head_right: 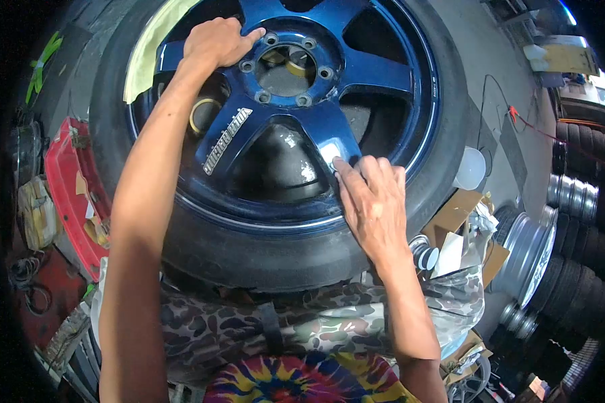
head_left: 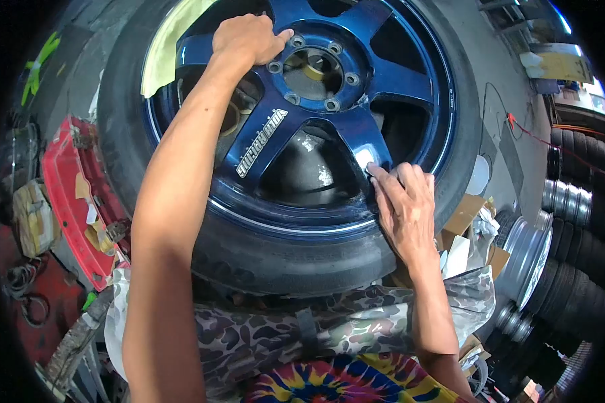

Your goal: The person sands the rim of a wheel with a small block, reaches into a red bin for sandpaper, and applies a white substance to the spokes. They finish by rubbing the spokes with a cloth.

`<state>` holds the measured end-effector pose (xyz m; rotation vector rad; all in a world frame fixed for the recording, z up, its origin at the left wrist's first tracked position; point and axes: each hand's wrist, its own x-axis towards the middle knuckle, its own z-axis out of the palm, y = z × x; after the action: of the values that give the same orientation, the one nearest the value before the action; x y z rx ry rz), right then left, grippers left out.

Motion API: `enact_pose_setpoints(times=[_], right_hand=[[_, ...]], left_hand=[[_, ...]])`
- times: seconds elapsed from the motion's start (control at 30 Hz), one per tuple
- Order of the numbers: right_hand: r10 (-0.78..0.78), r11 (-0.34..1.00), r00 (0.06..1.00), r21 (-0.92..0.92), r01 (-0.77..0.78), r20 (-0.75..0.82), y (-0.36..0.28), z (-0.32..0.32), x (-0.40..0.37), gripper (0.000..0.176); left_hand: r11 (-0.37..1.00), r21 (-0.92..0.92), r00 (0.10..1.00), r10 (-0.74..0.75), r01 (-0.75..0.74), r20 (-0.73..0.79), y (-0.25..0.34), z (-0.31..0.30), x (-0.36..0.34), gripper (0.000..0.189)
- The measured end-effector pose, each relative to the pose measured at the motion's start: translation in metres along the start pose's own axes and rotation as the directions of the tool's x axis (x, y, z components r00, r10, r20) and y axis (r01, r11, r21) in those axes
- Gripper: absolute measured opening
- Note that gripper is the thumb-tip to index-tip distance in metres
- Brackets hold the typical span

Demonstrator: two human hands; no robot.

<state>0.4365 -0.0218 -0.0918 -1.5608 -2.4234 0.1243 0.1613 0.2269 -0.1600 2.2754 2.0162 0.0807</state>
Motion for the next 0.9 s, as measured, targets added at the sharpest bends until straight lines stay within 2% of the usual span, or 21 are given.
enact_pose_setpoints(times=[0.17,0.23,0.37,0.43,0.9], right_hand=[[-0.008,1.0,1.0,0.017,0.007,0.021,0.0,-0.001,-0.006,0.039],[0.004,1.0,1.0,0.006,-0.004,0.026,-0.001,-0.002,-0.001,0.04],[0.0,1.0,1.0,0.014,0.0,0.025,-0.003,0.001,-0.005,0.041],[0.006,1.0,0.999,-0.011,-0.006,0.048,0.0,-0.003,-0.005,0.04],[-0.009,1.0,1.0,-0.003,0.009,0.016,-0.002,-0.002,-0.004,0.042]], left_hand=[[0.999,0.042,0.999,-0.01,0.009,0.031,-0.001,-0.004,0.0,0.063],[1.0,0.002,1.0,0.004,-0.004,-0.011,-0.002,0.001,0.002,0.072],[1.0,0.004,1.0,-0.004,0.004,-0.008,-0.004,0.003,0.003,0.072],[1.0,0.012,0.998,0.008,-0.008,-0.061,-0.004,0.007,0.003,0.072],[1.0,0.021,1.0,-0.009,0.009,-0.014,-0.007,0.009,0.008,0.071]])
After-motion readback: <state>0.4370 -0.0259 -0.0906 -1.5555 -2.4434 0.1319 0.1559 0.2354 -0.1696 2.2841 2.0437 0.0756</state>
